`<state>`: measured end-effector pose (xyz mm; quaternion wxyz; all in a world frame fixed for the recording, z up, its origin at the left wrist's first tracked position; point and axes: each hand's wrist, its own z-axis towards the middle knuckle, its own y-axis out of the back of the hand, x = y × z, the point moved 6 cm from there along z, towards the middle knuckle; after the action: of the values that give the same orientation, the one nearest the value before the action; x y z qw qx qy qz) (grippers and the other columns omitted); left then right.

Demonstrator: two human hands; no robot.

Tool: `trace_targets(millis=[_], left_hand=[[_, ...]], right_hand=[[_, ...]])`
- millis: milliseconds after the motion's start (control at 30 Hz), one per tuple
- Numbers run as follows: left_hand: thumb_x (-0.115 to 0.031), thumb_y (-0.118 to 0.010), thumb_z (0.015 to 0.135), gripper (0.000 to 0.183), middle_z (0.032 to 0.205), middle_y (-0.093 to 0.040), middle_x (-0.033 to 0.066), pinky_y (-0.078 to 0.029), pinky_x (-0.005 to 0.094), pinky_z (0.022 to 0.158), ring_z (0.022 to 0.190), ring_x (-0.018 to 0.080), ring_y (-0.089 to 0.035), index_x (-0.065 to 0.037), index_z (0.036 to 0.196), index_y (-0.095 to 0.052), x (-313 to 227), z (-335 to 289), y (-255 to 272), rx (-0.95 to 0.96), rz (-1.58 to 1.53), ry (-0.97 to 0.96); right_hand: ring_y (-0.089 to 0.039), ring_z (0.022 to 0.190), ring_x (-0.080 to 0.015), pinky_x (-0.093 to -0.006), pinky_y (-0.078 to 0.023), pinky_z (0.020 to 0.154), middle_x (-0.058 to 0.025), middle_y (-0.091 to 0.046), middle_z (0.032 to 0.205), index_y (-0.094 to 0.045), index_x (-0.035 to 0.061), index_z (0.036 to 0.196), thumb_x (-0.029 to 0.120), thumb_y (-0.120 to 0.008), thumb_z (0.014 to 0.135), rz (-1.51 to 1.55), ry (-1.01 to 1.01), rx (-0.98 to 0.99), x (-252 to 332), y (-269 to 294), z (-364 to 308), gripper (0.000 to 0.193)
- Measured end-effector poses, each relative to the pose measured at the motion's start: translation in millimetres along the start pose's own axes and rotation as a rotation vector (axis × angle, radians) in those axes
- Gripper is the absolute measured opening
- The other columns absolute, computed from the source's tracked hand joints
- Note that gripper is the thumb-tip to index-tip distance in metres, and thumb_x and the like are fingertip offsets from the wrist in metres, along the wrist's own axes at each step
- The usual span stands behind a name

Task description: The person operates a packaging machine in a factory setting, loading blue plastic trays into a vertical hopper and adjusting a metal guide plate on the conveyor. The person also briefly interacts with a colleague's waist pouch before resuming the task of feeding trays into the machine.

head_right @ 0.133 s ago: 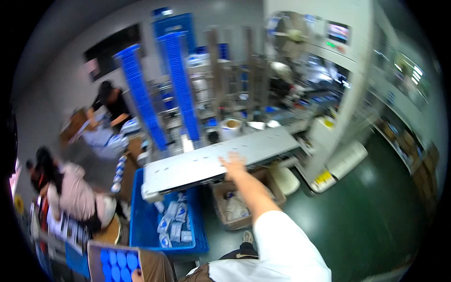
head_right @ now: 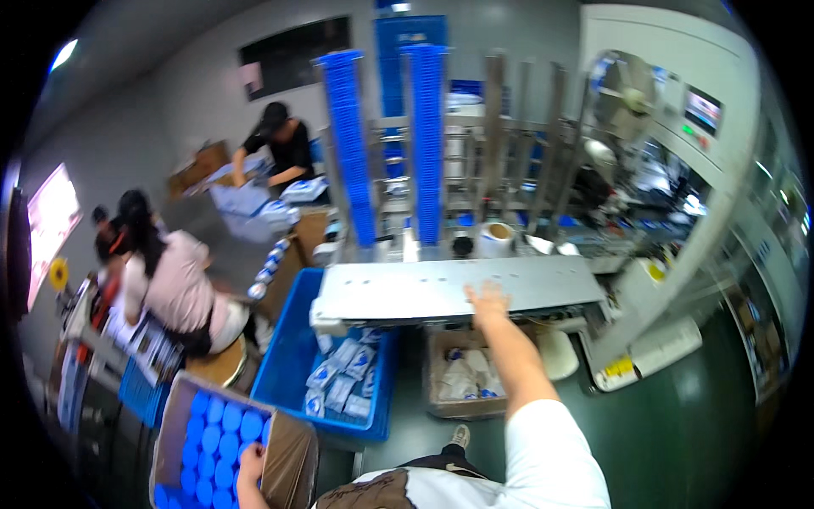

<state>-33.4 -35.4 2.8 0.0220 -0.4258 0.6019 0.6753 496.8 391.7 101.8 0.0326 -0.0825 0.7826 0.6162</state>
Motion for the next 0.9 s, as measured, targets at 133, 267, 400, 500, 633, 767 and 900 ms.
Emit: trace_targets(millis=[133, 267, 400, 500, 633, 767, 900], left_hand=[[-0.031, -0.073, 0.073, 0.034, 0.066, -0.062, 0.0130, -0.046, 0.0340, 0.057, 0.059, 0.0237, -0.059, 0.000, 0.077, -0.062, -14, -10, 13, -0.030, -0.080, 0.049], [-0.033, -0.074, 0.073, 0.035, 0.066, -0.062, 0.0124, -0.047, 0.0347, 0.058, 0.061, 0.0236, -0.060, -0.001, 0.076, -0.062, -24, -15, 21, -0.022, -0.076, 0.074], [-0.036, -0.073, 0.073, 0.037, 0.071, -0.063, 0.0142, -0.048, 0.0365, 0.062, 0.067, 0.0260, -0.062, -0.001, 0.079, -0.062, -23, -13, 14, 0.028, -0.094, 0.105], [-0.041, -0.070, 0.075, 0.043, 0.079, -0.064, 0.0178, -0.049, 0.0393, 0.066, 0.074, 0.0317, -0.063, 0.000, 0.086, -0.061, -19, -10, 9, 0.070, -0.038, 0.066], [-0.043, -0.068, 0.076, 0.041, 0.084, -0.066, 0.0166, -0.050, 0.0397, 0.068, 0.079, 0.0314, -0.064, -0.003, 0.086, -0.062, -15, -14, 8, 0.116, -0.047, 0.089], [-0.042, -0.068, 0.076, 0.039, 0.086, -0.066, 0.0155, -0.050, 0.0387, 0.070, 0.082, 0.0300, -0.064, -0.004, 0.085, -0.063, -22, -10, 5, 0.152, -0.052, 0.105], [-0.042, -0.067, 0.077, 0.038, 0.085, -0.066, 0.0160, -0.050, 0.0389, 0.070, 0.082, 0.0299, -0.063, -0.004, 0.083, -0.063, -25, -10, 6, 0.157, -0.044, 0.106]], right_hand=[[-0.022, 0.133, -0.0488, -0.0570, -0.034, 0.099, -0.0199, -0.009, 0.153, -0.010, 0.0422, 0.145, 0.022, -0.055, 0.088, -0.055, -0.091, 0.004, 4, -4, 5, 0.075], [-0.036, 0.125, -0.0508, -0.0535, -0.043, 0.086, -0.0318, -0.020, 0.145, -0.004, 0.0431, 0.145, 0.019, -0.048, 0.092, -0.167, -0.215, 0.044, 4, -13, 15, 0.073], [-0.052, 0.109, -0.0483, -0.0504, -0.047, 0.075, -0.0333, -0.040, 0.134, -0.002, 0.0367, 0.147, 0.016, -0.044, 0.093, -0.302, -0.293, 0.039, 1, -20, 32, 0.071], [-0.063, 0.090, -0.0395, -0.0502, -0.049, 0.069, -0.0286, -0.060, 0.112, -0.002, 0.0262, 0.149, 0.016, -0.049, 0.090, -0.368, -0.231, -0.007, 3, -27, 40, 0.076], [-0.064, 0.064, -0.0262, -0.0495, -0.051, 0.058, -0.0248, -0.067, 0.093, 0.002, 0.0224, 0.149, 0.013, -0.055, 0.084, -0.503, -0.197, 0.036, 0, -42, 47, 0.087], [-0.065, 0.065, -0.0247, -0.0465, -0.053, 0.057, -0.0276, -0.064, 0.102, 0.010, 0.0205, 0.148, 0.012, -0.059, 0.081, -0.546, -0.254, -0.028, -4, -35, 56, 0.096], [-0.068, 0.070, -0.0266, -0.0443, -0.055, 0.062, -0.0300, -0.061, 0.107, 0.014, 0.0149, 0.147, 0.015, -0.063, 0.080, -0.540, -0.223, 0.047, -4, -34, 55, 0.102]])
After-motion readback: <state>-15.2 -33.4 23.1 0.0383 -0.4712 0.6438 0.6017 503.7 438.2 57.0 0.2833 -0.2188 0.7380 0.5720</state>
